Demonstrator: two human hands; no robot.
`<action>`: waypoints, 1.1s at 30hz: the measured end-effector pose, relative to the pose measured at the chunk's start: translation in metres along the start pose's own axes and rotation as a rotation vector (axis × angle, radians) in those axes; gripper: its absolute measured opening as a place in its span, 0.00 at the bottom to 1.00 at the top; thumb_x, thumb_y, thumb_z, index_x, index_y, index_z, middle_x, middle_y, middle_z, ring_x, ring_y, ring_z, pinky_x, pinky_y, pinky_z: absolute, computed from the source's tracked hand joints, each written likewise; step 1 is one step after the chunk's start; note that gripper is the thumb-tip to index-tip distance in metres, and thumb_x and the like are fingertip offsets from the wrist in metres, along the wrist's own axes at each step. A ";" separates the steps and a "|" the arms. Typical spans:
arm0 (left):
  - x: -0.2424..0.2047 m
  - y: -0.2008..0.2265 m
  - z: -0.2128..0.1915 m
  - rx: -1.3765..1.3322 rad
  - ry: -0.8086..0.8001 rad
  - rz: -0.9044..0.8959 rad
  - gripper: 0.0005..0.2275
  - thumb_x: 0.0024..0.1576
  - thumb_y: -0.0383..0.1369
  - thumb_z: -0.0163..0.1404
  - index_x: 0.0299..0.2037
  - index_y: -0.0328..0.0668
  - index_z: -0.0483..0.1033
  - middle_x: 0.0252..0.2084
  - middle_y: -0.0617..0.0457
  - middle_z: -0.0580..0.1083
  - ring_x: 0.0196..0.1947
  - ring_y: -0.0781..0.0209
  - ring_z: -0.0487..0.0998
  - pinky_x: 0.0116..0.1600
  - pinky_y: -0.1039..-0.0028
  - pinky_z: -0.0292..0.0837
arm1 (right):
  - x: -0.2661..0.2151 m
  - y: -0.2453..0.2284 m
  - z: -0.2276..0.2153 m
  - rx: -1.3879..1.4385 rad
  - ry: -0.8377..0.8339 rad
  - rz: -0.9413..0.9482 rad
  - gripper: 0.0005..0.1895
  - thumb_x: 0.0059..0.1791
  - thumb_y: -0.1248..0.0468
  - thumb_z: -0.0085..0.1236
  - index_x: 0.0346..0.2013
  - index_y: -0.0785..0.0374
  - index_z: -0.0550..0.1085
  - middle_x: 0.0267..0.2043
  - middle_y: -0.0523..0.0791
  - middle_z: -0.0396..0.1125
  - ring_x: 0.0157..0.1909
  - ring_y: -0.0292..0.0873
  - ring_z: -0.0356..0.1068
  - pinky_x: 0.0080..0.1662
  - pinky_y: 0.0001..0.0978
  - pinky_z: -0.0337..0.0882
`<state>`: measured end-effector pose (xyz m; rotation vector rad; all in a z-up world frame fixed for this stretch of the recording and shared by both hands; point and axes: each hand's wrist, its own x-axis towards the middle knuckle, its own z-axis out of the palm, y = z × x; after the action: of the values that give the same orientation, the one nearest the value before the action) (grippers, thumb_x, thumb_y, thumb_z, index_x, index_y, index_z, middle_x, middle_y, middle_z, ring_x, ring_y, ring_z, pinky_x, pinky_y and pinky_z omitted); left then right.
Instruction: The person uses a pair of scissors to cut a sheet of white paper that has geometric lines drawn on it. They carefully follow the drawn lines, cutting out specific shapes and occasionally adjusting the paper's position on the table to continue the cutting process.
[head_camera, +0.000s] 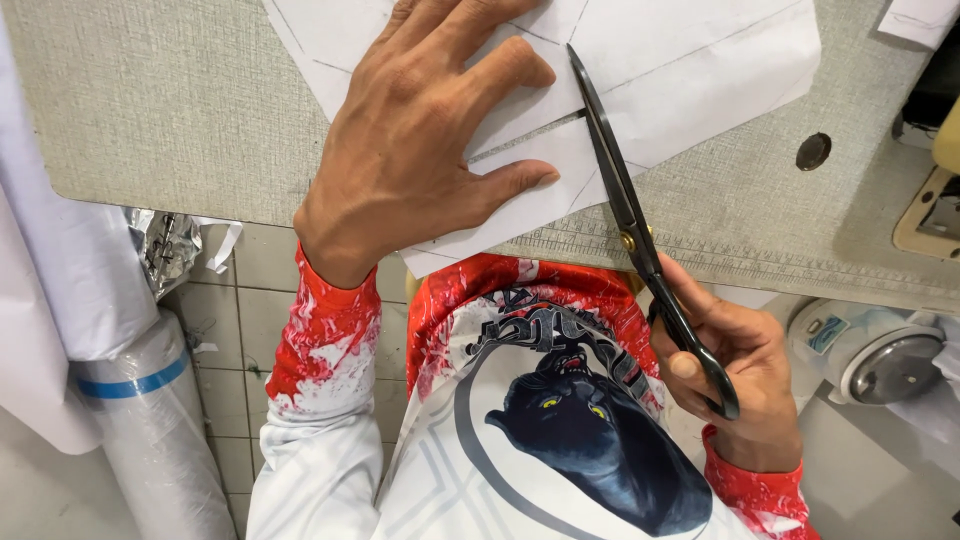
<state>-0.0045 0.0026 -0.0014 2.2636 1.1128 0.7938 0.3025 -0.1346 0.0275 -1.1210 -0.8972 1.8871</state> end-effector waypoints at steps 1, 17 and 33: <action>0.000 0.000 0.000 0.012 -0.001 0.005 0.23 0.55 0.42 0.73 0.47 0.38 0.72 0.61 0.40 0.69 0.56 0.38 0.70 0.57 0.52 0.66 | -0.002 0.002 -0.001 0.030 0.063 0.021 0.40 0.46 0.68 0.62 0.70 0.75 0.57 0.46 0.51 0.62 0.20 0.30 0.51 0.19 0.16 0.52; 0.001 0.001 -0.001 -0.022 0.005 0.009 0.23 0.55 0.40 0.73 0.48 0.36 0.73 0.62 0.39 0.69 0.58 0.36 0.70 0.60 0.48 0.66 | -0.002 0.004 0.005 0.002 0.102 -0.004 0.43 0.47 0.63 0.68 0.71 0.77 0.58 0.49 0.49 0.73 0.24 0.29 0.52 0.28 0.18 0.54; 0.005 0.004 0.000 -0.026 0.002 0.041 0.20 0.63 0.43 0.69 0.47 0.36 0.74 0.66 0.39 0.68 0.71 0.33 0.61 0.76 0.44 0.51 | -0.011 0.004 -0.003 0.048 0.024 0.022 0.40 0.48 0.72 0.60 0.72 0.75 0.55 0.33 0.53 0.71 0.14 0.28 0.49 0.14 0.15 0.53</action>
<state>0.0005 0.0041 0.0024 2.2710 1.0545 0.8219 0.3083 -0.1456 0.0272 -1.1267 -0.8252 1.8996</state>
